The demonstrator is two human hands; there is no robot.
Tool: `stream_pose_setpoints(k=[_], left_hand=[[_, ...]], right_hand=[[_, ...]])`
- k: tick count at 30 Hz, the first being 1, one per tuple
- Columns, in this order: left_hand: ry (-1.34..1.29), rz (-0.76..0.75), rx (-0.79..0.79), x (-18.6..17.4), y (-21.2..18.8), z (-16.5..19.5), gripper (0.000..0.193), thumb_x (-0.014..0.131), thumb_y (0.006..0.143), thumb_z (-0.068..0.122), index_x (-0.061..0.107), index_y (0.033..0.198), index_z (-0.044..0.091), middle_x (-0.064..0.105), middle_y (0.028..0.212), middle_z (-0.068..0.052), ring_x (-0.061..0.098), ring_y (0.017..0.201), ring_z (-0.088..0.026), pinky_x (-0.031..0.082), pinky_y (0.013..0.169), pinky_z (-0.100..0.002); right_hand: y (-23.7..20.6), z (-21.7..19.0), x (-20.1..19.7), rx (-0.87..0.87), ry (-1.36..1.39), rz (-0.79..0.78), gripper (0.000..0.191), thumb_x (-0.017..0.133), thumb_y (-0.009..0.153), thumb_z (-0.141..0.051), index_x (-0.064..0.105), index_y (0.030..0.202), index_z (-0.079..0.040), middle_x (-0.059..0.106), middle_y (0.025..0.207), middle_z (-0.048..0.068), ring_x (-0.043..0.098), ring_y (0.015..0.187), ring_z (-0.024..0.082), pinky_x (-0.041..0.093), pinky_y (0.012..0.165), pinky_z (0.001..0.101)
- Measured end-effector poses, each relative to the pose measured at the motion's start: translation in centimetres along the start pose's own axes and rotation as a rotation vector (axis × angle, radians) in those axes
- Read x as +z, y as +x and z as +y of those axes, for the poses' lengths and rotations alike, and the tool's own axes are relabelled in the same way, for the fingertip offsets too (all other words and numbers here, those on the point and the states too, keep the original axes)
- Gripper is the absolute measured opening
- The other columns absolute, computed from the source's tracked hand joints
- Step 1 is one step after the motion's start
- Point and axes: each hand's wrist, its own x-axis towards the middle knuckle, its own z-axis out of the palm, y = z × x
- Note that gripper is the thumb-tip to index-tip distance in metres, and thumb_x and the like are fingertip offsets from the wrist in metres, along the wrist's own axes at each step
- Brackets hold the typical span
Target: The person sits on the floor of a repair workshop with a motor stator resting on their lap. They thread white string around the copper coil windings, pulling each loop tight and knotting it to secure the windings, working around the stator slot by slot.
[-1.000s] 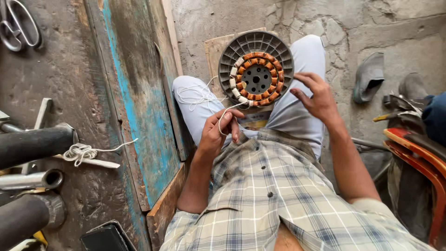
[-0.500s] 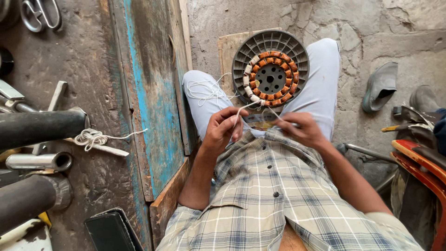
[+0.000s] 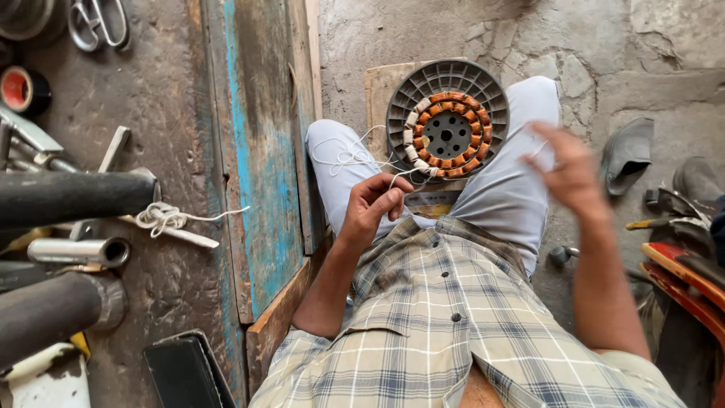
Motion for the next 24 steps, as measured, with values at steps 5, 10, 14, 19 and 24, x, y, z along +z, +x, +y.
stream_pose_setpoints(k=[5, 10, 14, 19, 24], left_hand=[[-0.011, -0.02, 0.002, -0.4, -0.1, -0.1, 0.027, 0.065, 0.105, 0.021, 0.068, 0.113, -0.004, 0.06, 0.078, -0.001, 0.054, 0.071, -0.008, 0.043, 0.067, -0.023], [0.0, -0.012, 0.034, -0.9, -0.3, -0.9, 0.026, 0.066, 0.105, 0.023, 0.069, 0.107, -0.003, 0.06, 0.077, 0.0, 0.053, 0.07, -0.007, 0.043, 0.065, -0.022], [-0.016, 0.023, 0.032, -0.6, 0.0, -1.7, 0.024, 0.066, 0.105, 0.022, 0.07, 0.105, -0.002, 0.062, 0.077, -0.001, 0.054, 0.069, -0.007, 0.043, 0.063, -0.022], [0.01, -0.024, -0.014, 0.1, 0.6, -1.8, 0.021, 0.067, 0.103, 0.02, 0.07, 0.106, 0.0, 0.064, 0.082, -0.002, 0.056, 0.071, -0.007, 0.046, 0.064, -0.022], [0.026, -0.059, -0.014, -0.5, 0.0, -1.5, 0.022, 0.067, 0.104, 0.021, 0.071, 0.109, 0.0, 0.063, 0.083, 0.0, 0.055, 0.074, -0.006, 0.046, 0.067, -0.023]], right_hand=[[-1.9, -4.5, 3.3, -0.013, 0.537, -0.647, 0.031, 0.071, 0.089, -0.02, 0.076, 0.115, -0.004, 0.082, 0.08, 0.013, 0.08, 0.072, 0.022, 0.062, 0.068, 0.0325], [-1.1, 5.9, -6.3, 0.243, 0.469, 0.56, 0.026, 0.053, 0.122, -0.013, 0.074, 0.108, -0.007, 0.072, 0.099, 0.015, 0.069, 0.08, 0.018, 0.055, 0.071, 0.0332], [-0.3, 8.4, -9.0, 0.198, -0.655, 0.489, 0.035, 0.084, 0.089, -0.021, 0.074, 0.115, 0.0, 0.066, 0.127, 0.033, 0.064, 0.107, 0.043, 0.054, 0.089, 0.0524], [-0.3, -1.6, 1.9, -0.145, 0.074, -0.172, 0.062, 0.082, 0.085, -0.032, 0.064, 0.136, -0.003, 0.059, 0.137, 0.032, 0.053, 0.131, 0.046, 0.048, 0.102, 0.0499], [-2.2, 1.0, -0.7, -0.321, 0.856, -0.079, 0.038, 0.064, 0.099, -0.039, 0.073, 0.108, -0.003, 0.074, 0.104, 0.016, 0.068, 0.067, 0.016, 0.056, 0.055, 0.027]])
